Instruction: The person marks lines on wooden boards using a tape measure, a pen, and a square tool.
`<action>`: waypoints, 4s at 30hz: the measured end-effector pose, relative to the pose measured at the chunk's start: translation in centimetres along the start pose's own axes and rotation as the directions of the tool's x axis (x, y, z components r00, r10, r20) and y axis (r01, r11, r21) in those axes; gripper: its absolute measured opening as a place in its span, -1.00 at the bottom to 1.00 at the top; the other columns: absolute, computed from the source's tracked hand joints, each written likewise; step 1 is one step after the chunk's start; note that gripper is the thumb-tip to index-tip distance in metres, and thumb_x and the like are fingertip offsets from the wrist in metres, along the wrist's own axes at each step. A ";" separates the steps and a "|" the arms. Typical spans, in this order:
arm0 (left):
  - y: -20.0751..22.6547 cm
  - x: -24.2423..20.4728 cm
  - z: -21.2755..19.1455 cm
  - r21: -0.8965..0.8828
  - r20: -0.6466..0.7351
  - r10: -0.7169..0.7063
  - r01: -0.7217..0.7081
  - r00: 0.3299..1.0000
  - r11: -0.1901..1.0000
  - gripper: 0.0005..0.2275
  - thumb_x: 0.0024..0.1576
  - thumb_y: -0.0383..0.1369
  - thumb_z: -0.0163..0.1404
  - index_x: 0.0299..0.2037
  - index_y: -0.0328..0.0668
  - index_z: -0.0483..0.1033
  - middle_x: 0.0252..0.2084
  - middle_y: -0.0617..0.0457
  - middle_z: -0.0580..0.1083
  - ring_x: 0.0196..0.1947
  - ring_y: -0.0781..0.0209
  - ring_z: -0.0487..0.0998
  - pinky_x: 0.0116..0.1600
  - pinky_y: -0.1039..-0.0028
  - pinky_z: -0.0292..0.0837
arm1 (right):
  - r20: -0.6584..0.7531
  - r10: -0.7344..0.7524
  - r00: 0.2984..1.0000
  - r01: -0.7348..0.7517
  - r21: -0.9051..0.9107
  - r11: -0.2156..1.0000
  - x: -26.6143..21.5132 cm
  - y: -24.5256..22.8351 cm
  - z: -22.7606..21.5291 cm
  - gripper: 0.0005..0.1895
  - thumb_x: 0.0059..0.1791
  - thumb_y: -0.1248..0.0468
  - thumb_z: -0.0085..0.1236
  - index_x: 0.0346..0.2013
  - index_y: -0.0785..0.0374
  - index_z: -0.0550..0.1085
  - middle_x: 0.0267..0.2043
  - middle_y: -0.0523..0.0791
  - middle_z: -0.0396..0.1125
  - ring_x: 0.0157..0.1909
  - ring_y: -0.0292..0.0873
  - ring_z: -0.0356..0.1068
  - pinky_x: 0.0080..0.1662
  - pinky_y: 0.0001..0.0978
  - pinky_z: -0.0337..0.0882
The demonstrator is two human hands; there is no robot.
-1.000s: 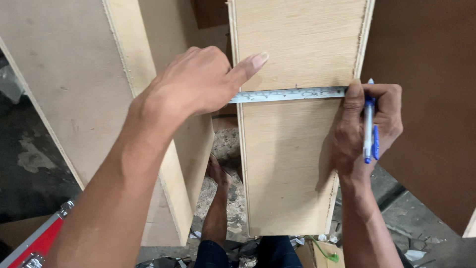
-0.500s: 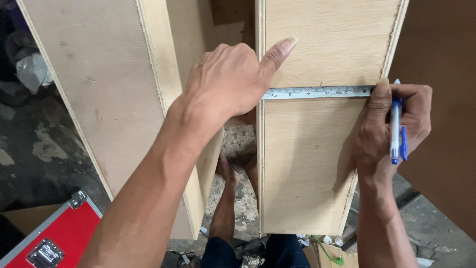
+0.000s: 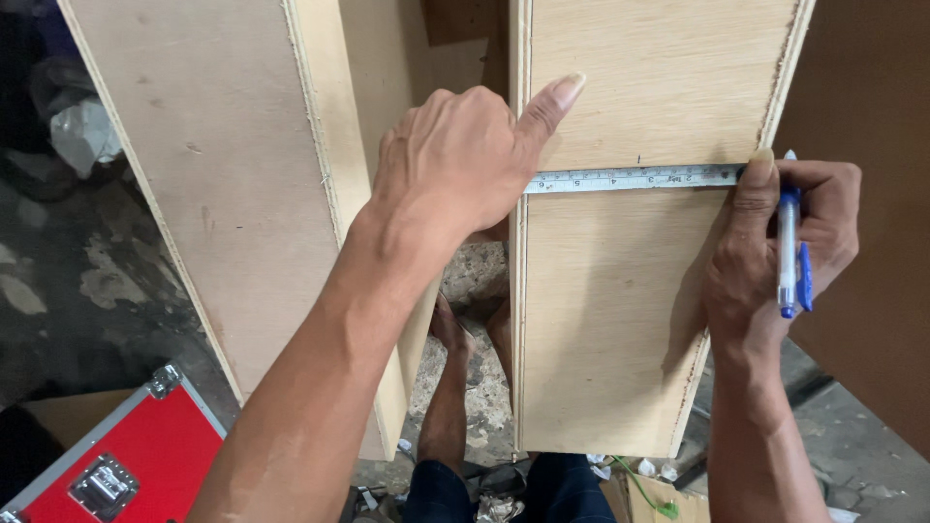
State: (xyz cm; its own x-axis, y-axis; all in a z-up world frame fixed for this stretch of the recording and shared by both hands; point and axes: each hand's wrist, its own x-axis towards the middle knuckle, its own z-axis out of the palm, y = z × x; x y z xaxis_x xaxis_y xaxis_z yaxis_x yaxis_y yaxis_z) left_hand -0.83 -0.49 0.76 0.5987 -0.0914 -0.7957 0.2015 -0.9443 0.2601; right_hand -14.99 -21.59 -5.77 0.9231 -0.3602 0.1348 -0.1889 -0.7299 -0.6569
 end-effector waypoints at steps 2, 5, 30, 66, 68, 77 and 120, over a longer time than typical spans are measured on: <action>-0.5 -0.3 -0.2 -0.049 0.034 -0.002 0.003 0.999 0.999 -0.37 0.18 0.24 -0.53 -0.69 -0.10 0.20 -0.62 0.06 0.24 -0.58 0.06 0.25 -0.44 0.25 0.21 | -0.003 0.022 1.000 -0.022 0.017 1.000 -0.1 0.2 0.1 -0.68 0.37 0.24 0.08 -0.15 0.43 0.35 -0.21 -0.02 0.19 -0.23 -0.12 0.15 -0.15 -0.25 0.18; -0.9 -0.1 -0.5 -0.045 0.055 -0.014 0.017 0.998 0.999 -0.39 0.20 0.25 -0.50 -0.73 -0.01 0.10 -0.75 0.21 0.12 -0.74 0.26 0.18 -0.48 0.36 0.22 | -0.009 0.037 0.999 -0.037 0.008 0.999 -0.1 0.1 0.0 -0.69 0.36 0.26 0.08 -0.16 0.41 0.34 -0.23 -0.03 0.19 -0.23 -0.13 0.16 -0.14 -0.25 0.19; 0.3 -1.1 -0.5 -0.009 0.052 -0.014 0.014 0.999 1.000 -0.32 0.07 0.30 -0.60 -0.75 -0.19 0.05 -0.65 -0.04 0.28 -0.51 -0.10 0.38 -0.28 0.08 0.28 | -0.013 0.003 1.000 -0.003 0.015 1.000 0.0 -0.4 -0.1 -0.66 0.34 0.20 0.03 -0.18 0.41 0.33 -0.23 -0.03 0.18 -0.23 -0.12 0.15 -0.12 -0.23 0.20; 2.0 -0.3 -0.9 0.184 0.168 -0.110 0.078 0.980 0.980 -0.63 0.16 -0.02 0.17 -0.49 -0.11 0.46 -0.59 0.20 0.27 -0.60 0.30 0.26 -0.43 0.43 0.25 | 0.028 0.238 0.971 -0.239 0.055 0.969 1.2 -1.2 -0.3 -0.75 0.18 0.14 0.03 -0.24 0.27 0.40 -0.30 -0.15 0.27 -0.28 -0.28 0.22 -0.21 -0.41 0.25; 2.3 0.1 -1.3 0.187 0.150 -0.121 0.092 0.981 0.978 -0.56 0.11 0.04 0.19 -0.52 -0.18 0.44 -0.53 0.10 0.39 -0.49 0.15 0.38 -0.31 0.31 0.30 | 0.033 0.255 0.966 -0.257 0.086 0.963 1.5 -1.2 -0.2 -0.74 0.17 0.12 0.05 -0.23 0.26 0.40 -0.29 -0.17 0.27 -0.27 -0.29 0.22 -0.20 -0.43 0.26; 2.3 0.5 -1.2 0.199 0.168 -0.150 0.116 0.974 0.973 -0.47 0.06 0.09 0.19 -0.62 -0.21 0.32 -0.50 -0.01 0.45 -0.38 -0.05 0.46 -0.23 0.20 0.30 | -0.021 0.218 0.976 -0.213 0.127 0.969 1.3 -1.2 -0.6 -0.85 0.17 0.27 0.12 -0.09 0.32 0.42 -0.12 -0.06 0.30 -0.08 -0.16 0.31 -0.04 -0.35 0.36; 2.0 0.5 -3.9 0.047 0.341 -0.180 0.174 0.923 0.984 -0.27 0.12 0.31 -0.46 -0.70 -0.31 0.15 -0.56 -0.12 0.39 -0.38 -0.05 0.49 -0.20 0.19 0.35 | 0.632 -0.388 0.670 0.214 0.336 0.917 10.0 -2.3 -0.2 -0.81 -0.09 0.32 0.18 -0.44 0.32 0.34 -0.44 -0.06 0.45 -0.48 -0.22 0.45 -0.49 -0.56 0.25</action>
State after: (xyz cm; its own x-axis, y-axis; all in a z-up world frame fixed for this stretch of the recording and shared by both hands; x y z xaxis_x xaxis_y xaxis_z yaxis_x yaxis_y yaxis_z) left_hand 2.95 -1.22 3.00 0.2516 -0.0226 -0.9676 0.2661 -0.9596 0.0916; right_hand -5.39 -23.64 -2.82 0.9041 0.4091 -0.1238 0.1366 -0.5511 -0.8232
